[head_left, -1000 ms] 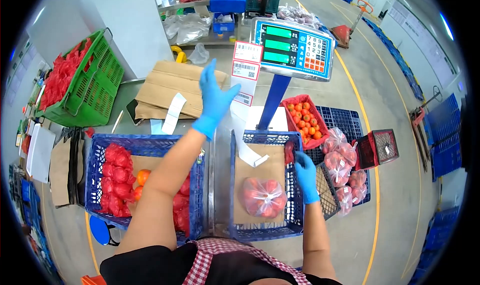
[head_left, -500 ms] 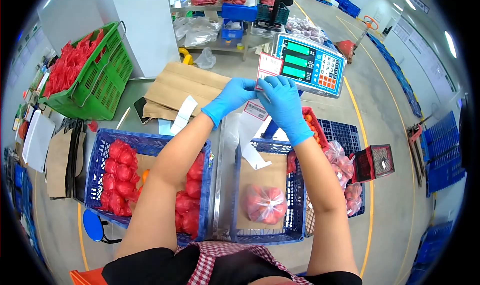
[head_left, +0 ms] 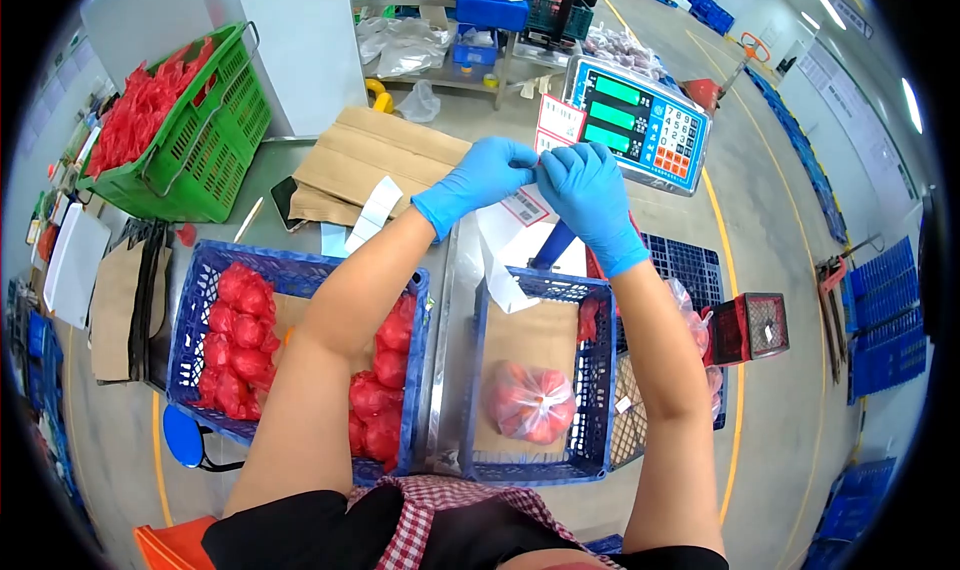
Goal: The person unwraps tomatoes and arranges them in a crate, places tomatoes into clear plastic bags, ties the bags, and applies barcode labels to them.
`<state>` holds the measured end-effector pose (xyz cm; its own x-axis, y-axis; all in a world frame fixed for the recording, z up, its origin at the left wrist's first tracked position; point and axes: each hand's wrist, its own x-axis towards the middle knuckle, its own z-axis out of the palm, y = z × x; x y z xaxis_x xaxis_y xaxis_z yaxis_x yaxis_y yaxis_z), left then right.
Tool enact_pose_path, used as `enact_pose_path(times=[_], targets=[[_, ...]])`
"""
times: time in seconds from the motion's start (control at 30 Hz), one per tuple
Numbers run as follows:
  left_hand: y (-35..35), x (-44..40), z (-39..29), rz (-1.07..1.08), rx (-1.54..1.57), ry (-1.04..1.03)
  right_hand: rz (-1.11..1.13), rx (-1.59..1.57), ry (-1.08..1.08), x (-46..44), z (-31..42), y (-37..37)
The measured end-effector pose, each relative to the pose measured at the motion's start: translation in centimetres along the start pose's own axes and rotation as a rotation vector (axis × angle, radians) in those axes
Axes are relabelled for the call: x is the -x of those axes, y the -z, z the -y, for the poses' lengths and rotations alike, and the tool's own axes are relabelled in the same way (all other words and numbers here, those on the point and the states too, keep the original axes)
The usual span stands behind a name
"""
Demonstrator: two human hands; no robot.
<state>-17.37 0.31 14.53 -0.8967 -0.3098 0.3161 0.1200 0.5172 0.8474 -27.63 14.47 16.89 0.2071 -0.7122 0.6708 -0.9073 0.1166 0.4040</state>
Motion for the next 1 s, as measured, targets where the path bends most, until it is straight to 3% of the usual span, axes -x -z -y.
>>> enact_pose_path(times=[0.1, 0.13, 0.2, 0.23, 0.33, 0.43, 0.6, 0.63, 0.73, 0.87, 1.0], targets=[[-0.4, -0.1, 0.4, 0.017, 0.03, 0.059, -0.153, -0.244, -0.34, 1.0, -0.4, -0.7], [-0.5, 0.1, 0.6, 0.029, 0.059, 0.091, -0.08, -0.52, -0.697, 1.5, -0.4, -1.1], [-1.0, 0.2, 0.9, 0.033, 0.126, 0.101, -0.169, -0.598, -0.735, 2.1, -0.1, -0.8], [-1.1, 0.2, 1.0, 0.023, 0.163, 0.08, -0.274, -0.389, -0.458, 2.0, 0.0, -0.7], [-0.9, 0.3, 0.1, 0.0, 0.064, 0.027, -0.163, -0.202, -0.173, 0.8, 0.5, 0.5], [-0.6, -0.2, -0.6, -0.021, -0.176, -0.045, -0.115, -0.118, -0.076, 0.7, -0.2, -0.2], [-1.1, 0.1, 0.2, -0.024, 0.04, -0.01, -0.161, -0.188, -0.139, 0.9, -0.2, -0.5], [-1.2, 0.2, 0.4, -0.024, 0.056, 0.009, -0.175, -0.251, -0.214, 1.3, -0.1, -1.2], [-1.2, 0.3, 0.4, -0.024, 0.021, 0.062, -0.257, -0.863, -1.047, 1.9, 1.0, -1.7], [-1.1, 0.4, 1.2, -0.018, 0.07, 0.024, -0.226, -0.323, -0.282, 2.2, 0.7, -0.8], [-0.8, 0.2, 0.0, -0.041, -0.172, -0.056, -0.229, -0.127, -0.107, 1.9, 0.0, -1.5]])
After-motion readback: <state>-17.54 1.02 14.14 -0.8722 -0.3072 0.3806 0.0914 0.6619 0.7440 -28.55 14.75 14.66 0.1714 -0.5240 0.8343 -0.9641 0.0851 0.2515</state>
